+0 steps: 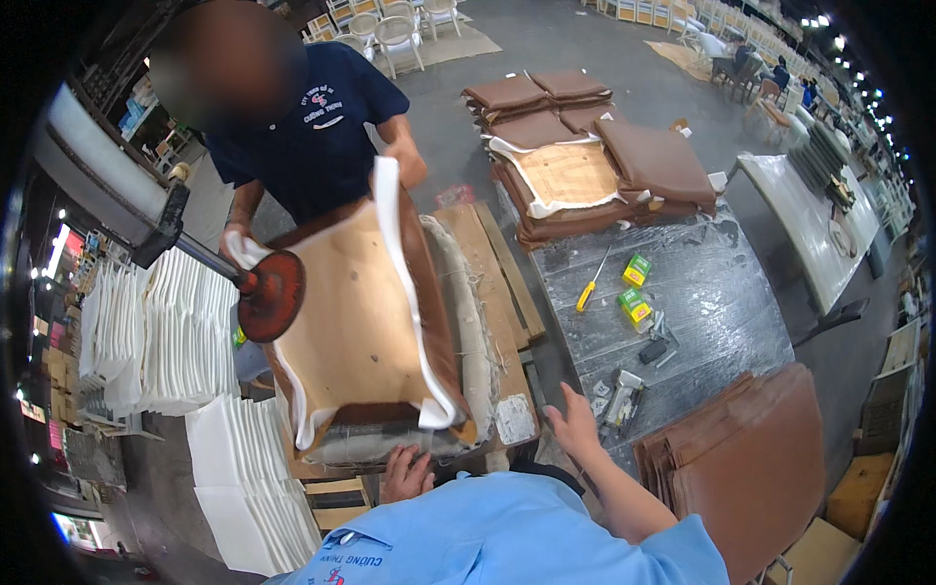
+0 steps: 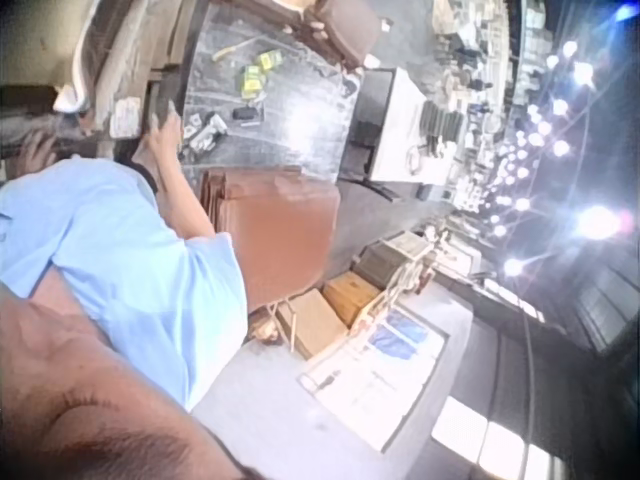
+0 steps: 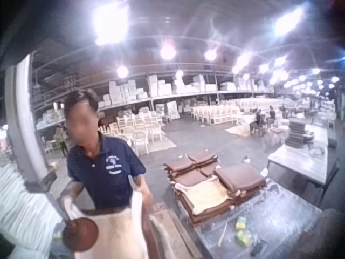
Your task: The person places a brown fabric sheet and a white foam sheet onto a chair seat base, then uses a staple gun to secure the foam and fabric around the edges. The process is repeated for a second seat.
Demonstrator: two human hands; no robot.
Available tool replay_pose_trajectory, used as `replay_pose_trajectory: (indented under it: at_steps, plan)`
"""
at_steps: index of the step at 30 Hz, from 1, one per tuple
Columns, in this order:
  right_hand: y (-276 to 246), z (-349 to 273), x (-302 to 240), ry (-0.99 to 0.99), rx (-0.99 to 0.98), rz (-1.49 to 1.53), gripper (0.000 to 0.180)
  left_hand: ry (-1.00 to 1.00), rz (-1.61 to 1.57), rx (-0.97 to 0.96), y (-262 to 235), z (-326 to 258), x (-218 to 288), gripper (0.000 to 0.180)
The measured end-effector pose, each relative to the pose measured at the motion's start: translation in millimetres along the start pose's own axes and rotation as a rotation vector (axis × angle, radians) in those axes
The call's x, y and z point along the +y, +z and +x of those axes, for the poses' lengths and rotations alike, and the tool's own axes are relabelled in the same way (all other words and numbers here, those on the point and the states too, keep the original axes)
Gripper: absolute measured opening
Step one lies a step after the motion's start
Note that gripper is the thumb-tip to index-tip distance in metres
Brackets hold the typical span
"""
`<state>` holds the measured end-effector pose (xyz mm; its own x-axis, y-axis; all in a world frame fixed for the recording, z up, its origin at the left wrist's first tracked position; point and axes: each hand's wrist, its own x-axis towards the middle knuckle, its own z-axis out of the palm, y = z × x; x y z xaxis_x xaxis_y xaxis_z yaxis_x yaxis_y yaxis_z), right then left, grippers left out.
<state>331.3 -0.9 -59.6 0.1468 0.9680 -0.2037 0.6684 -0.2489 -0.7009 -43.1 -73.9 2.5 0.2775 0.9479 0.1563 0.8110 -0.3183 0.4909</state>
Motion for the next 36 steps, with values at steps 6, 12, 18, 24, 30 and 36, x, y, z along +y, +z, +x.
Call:
replay_pose_trajectory:
  at_steps: [6,12,18,24,30,36]
  plan:
    - [-30.7,-65.9,42.7,0.263,0.009,-0.017,0.059,0.027,-0.018,-0.036,3.0,27.2,-0.6,0.043]
    - [-45.9,-96.9,34.2,0.165,0.040,0.005,0.051,0.155,0.050,0.035,44.3,90.2,-2.3,0.060]
    - [-142.1,-116.4,58.0,0.340,0.632,-0.039,0.034,-0.009,0.058,-0.224,53.0,109.4,23.0,0.069]
    - [-234.4,-158.7,161.6,0.916,1.087,-0.230,0.031,0.028,-0.043,-0.226,63.2,114.0,27.0,0.064]
    - [-278.4,-105.7,177.9,1.164,1.032,-0.257,0.040,0.002,-0.020,-0.225,63.1,109.3,19.4,0.062]
    - [-294.4,-92.3,182.0,1.232,0.971,-0.232,0.035,-0.026,-0.021,-0.255,61.2,105.0,13.1,0.063]
